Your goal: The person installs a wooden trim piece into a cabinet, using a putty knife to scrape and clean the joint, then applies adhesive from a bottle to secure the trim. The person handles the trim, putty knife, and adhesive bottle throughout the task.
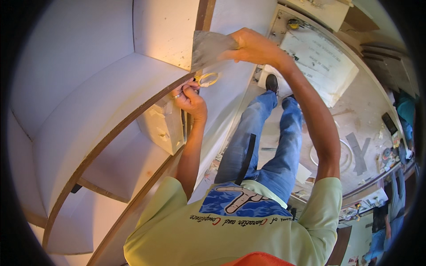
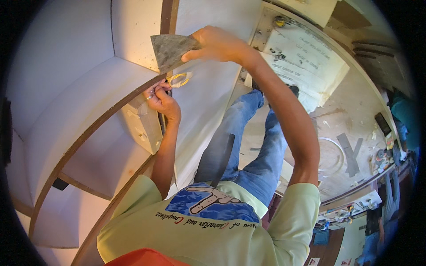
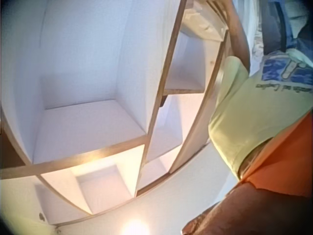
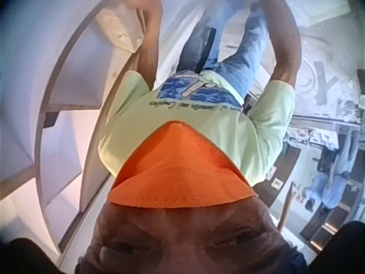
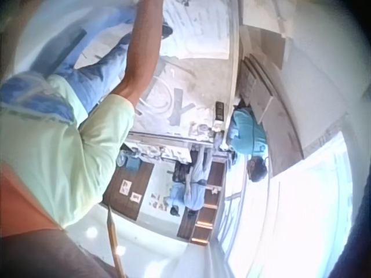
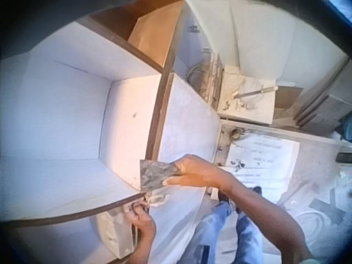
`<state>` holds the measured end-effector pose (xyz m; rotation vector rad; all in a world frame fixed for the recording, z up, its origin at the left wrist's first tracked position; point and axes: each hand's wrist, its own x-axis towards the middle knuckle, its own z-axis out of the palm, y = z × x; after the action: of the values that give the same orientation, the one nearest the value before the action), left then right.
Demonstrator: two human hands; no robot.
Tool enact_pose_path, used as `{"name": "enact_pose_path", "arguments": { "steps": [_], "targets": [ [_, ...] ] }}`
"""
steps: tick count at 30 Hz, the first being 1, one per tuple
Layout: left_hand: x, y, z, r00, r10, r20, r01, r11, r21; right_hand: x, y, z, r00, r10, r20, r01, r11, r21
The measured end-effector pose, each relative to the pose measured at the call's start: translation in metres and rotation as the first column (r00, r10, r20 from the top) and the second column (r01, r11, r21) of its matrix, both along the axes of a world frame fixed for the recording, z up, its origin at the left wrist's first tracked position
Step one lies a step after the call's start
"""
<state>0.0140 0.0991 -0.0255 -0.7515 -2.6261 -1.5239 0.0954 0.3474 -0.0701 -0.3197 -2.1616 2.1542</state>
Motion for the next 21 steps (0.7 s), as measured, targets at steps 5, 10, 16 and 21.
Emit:
{"name": "enact_pose_path", "arguments": {
  "steps": [5,10,16,21],
  "targets": [
    [0.002,-0.002,-0.003,0.998,0.040,0.055,-0.041,0.999,0.022,0.002,0.007,-0.004,0.997,0.071,0.024,-0.067,0.990,-0.123],
    [0.001,-0.005,-0.006,0.997,-0.002,0.081,0.000,0.999,0.032,-0.009,0.018,-0.003,0.976,0.194,0.102,-0.183,0.978,-0.103],
    [0.006,-0.007,-0.006,0.999,0.015,0.052,-0.019,0.996,0.085,-0.011,0.012,-0.014,0.966,0.247,0.079,-0.216,0.935,-0.279],
    [0.011,-0.006,-0.007,0.997,0.066,-0.051,-0.065,0.998,0.009,-0.005,-0.010,-0.041,0.964,0.256,0.072,-0.186,0.843,-0.505]
  ]
}}
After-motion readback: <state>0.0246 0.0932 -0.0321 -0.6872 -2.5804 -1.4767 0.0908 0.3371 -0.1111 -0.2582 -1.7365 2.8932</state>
